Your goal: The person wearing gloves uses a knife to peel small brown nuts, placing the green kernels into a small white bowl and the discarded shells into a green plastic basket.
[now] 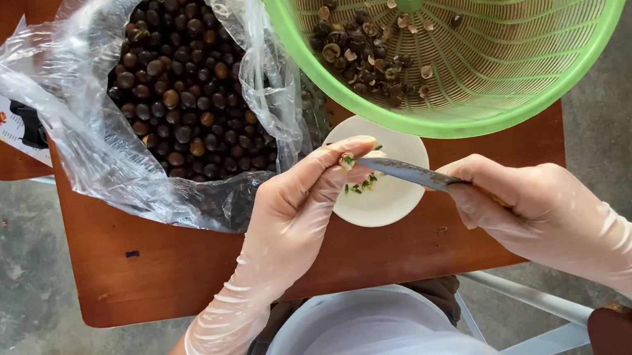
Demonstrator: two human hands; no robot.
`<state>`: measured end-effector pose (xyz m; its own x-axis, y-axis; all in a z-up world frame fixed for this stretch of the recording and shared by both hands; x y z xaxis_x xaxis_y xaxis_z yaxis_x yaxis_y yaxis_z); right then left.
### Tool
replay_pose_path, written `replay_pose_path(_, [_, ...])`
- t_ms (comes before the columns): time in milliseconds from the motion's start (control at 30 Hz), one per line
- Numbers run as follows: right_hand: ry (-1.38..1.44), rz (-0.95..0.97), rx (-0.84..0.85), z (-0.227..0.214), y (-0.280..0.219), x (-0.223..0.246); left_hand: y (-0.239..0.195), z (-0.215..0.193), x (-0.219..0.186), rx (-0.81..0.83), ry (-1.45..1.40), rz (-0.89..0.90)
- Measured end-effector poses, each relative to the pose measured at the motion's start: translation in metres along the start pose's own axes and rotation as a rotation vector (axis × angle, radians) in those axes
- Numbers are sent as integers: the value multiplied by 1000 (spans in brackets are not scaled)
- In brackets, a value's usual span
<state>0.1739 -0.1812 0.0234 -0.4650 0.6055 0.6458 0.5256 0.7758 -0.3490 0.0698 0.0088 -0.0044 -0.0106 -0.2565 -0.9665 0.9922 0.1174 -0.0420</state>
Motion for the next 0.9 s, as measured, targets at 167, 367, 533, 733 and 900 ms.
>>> replay_pose_path(167, [-19, 36, 11, -1, 0, 2, 1, 1, -15, -64, 347, 201])
replay_pose_path(367, [-123, -2, 3, -6, 4, 1, 4, 1, -16, -3, 501, 176])
replay_pose_path(533, [-350, -300, -143, -19, 7, 10, 11, 3, -4, 203, 56, 12])
replay_pose_path(733, [-605, -380, -243, -25, 4, 2, 18, 8, 3, 243, 0, -89])
replay_pose_path(900, [-772, -463, -340, -28, -2, 2, 21, 9, 8, 220, 21, -137])
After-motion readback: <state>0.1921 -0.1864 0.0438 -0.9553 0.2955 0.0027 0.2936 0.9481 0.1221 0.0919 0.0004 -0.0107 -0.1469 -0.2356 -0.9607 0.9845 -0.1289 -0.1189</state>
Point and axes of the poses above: each hand's wrist, its own y-axis towards the middle knuckle, its own z-axis out of the palm, x = y × z, the point moved 7 cm from there along y, towards the middle knuckle, and after that the axes turned 2 degrees about x, right-handed, at the moved point
